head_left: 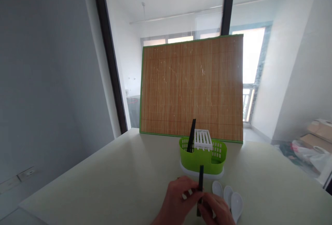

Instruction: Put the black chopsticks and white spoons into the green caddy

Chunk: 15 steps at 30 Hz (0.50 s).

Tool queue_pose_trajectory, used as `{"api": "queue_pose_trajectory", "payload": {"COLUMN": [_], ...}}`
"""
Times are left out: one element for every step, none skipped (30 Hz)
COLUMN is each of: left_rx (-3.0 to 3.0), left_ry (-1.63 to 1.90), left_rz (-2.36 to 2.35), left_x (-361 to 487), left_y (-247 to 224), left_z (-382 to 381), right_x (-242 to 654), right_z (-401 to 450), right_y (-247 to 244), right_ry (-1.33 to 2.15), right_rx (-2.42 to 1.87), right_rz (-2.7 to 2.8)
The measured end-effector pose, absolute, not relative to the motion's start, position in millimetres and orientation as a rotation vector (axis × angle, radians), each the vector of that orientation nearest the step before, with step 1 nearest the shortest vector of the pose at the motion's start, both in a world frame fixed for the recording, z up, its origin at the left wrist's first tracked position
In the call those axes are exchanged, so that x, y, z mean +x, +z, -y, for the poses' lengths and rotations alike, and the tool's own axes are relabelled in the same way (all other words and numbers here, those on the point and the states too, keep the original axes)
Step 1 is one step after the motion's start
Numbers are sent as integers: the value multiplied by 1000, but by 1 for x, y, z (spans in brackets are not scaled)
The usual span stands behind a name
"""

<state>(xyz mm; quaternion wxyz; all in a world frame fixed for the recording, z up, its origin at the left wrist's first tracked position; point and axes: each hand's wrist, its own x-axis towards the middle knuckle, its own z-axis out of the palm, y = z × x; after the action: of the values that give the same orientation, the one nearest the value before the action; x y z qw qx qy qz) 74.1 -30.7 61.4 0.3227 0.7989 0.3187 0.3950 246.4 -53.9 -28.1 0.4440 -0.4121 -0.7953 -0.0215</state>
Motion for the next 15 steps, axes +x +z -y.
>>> {"api": "queue_pose_trajectory", "payload": {"left_rx": [2075, 2051, 2030, 2009, 1989, 1968, 1951, 1939, 1936, 1945, 1962, 1985, 2017, 2053, 2089], "left_ry": [1079, 1131, 1190, 1255, 1323, 1393, 1455, 1510, 1555, 1589, 1614, 1626, 1615, 1584, 1534], "left_rz": [-858, -875, -883, -886, -886, -886, -887, -887, -884, -883, -891, -915, -964, -1031, -1105], "left_x": [72, 70, 68, 67, 66, 66, 67, 69, 71, 73, 76, 78, 81, 84, 86], "left_y": [68, 77, 86, 95, 105, 115, 124, 133, 140, 145, 149, 150, 150, 148, 144], "left_z": [27, 22, 15, 7, -2, -12, -23, -34, -47, -59, -72, -84, -96, -108, -118], "right_x": [247, 248, 249, 250, 252, 253, 254, 254, 255, 255, 255, 255, 255, 256, 256], "right_z": [54, 53, 53, 53, 53, 53, 52, 52, 52, 51, 51, 50, 49, 49, 48], "right_y": [-28, -27, -26, -25, -24, -23, -23, -22, -22, -22, -22, -23, -23, -24, -24], "right_ry": [-49, -43, -31, -20, -15, -17, -25, -36, -49, -61, -70, -75, -75, -73, -69], "right_rx": [-1017, -1018, -1030, -1045, -1063, -1077, -1082, -1082, -1080, -1075, -1070, -1067, -1070, -1077, -1087], "right_rz": [1978, 1979, 1980, 1980, 1978, 1978, 1986, 1998, 2013, 2030, 2046, 2062, 2074, 2082, 2089]}}
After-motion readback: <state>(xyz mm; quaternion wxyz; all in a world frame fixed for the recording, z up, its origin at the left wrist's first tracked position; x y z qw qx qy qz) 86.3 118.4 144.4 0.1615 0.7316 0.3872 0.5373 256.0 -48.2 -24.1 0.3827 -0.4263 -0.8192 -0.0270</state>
